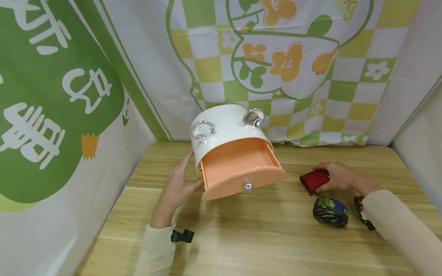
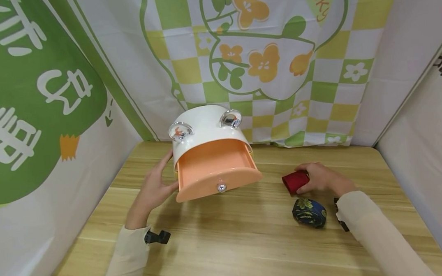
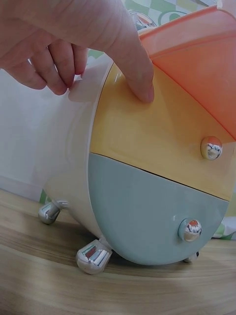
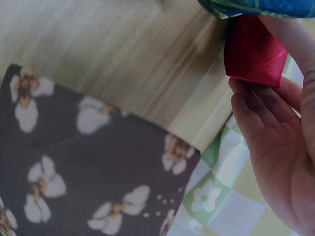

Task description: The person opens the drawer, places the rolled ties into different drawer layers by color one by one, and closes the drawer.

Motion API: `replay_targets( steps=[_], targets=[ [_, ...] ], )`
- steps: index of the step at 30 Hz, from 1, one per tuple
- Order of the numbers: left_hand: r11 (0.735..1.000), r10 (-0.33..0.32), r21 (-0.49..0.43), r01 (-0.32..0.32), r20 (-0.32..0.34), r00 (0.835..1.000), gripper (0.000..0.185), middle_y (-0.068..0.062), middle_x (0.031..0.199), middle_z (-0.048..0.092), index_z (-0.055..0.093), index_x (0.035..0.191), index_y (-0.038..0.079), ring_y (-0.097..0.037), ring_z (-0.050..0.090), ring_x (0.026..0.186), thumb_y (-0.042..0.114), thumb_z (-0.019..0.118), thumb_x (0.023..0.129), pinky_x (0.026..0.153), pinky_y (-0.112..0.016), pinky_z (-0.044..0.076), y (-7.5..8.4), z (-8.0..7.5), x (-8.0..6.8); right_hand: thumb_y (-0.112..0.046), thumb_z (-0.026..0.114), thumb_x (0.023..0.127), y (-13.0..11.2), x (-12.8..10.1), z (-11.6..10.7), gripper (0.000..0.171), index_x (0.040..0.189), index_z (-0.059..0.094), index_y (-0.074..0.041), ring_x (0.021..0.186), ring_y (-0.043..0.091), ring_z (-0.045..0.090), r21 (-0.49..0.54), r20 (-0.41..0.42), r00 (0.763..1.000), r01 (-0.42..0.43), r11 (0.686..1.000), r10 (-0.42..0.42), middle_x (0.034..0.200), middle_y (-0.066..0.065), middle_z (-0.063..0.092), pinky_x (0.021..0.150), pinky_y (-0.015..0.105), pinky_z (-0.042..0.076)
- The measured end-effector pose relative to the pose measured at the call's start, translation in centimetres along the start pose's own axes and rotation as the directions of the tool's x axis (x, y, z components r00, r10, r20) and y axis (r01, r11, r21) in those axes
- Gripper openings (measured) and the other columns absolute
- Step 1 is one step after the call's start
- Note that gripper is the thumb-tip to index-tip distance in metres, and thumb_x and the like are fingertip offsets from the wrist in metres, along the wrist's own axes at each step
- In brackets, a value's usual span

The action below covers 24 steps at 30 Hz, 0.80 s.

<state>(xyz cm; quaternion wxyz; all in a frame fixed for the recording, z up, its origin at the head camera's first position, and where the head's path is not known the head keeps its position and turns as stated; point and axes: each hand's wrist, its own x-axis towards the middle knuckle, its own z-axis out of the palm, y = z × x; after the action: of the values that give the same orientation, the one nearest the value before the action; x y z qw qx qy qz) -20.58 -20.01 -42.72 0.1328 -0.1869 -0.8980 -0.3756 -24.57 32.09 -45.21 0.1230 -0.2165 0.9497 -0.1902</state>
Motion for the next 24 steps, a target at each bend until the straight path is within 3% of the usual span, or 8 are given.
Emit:
replay_targets(
  steps=[17, 24],
  targets=[
    [1.000, -0.030, 0.001, 0.030, 0.020, 0.999, 0.100, -0.017, 0.172, 0.033, 0.026, 0.168, 0.010, -0.043, 0.035, 0.157, 0.021, 0.087, 0.089, 0.128, -0.062, 0.032, 0.2, -0.1, -0.1, -0.044, 0.092, 0.078, 0.3, -0.4, -0.1, 0.077, 0.132, 0.066, 0.003, 0.085, 0.015, 0.065, 0.008, -0.057, 0.998, -0.026, 1.000, 0.027, 0.106, 0.013, 0.075, 0.070, 0.028, 0.054],
    [0.999, -0.031, 0.016, 0.031, 0.013, 0.999, 0.100, -0.016, 0.172, 0.035, 0.027, 0.168, 0.009, -0.042, 0.036, 0.157, 0.024, 0.087, 0.089, 0.128, -0.061, 0.033, 0.2, -0.1, -0.1, -0.045, 0.092, 0.079, -0.7, -1.1, -1.4, 0.080, 0.134, 0.064, 0.007, 0.089, 0.016, 0.066, 0.032, -0.054, 0.998, -0.016, 0.999, 0.017, 0.113, 0.018, 0.074, 0.071, 0.029, 0.055]
  ],
)
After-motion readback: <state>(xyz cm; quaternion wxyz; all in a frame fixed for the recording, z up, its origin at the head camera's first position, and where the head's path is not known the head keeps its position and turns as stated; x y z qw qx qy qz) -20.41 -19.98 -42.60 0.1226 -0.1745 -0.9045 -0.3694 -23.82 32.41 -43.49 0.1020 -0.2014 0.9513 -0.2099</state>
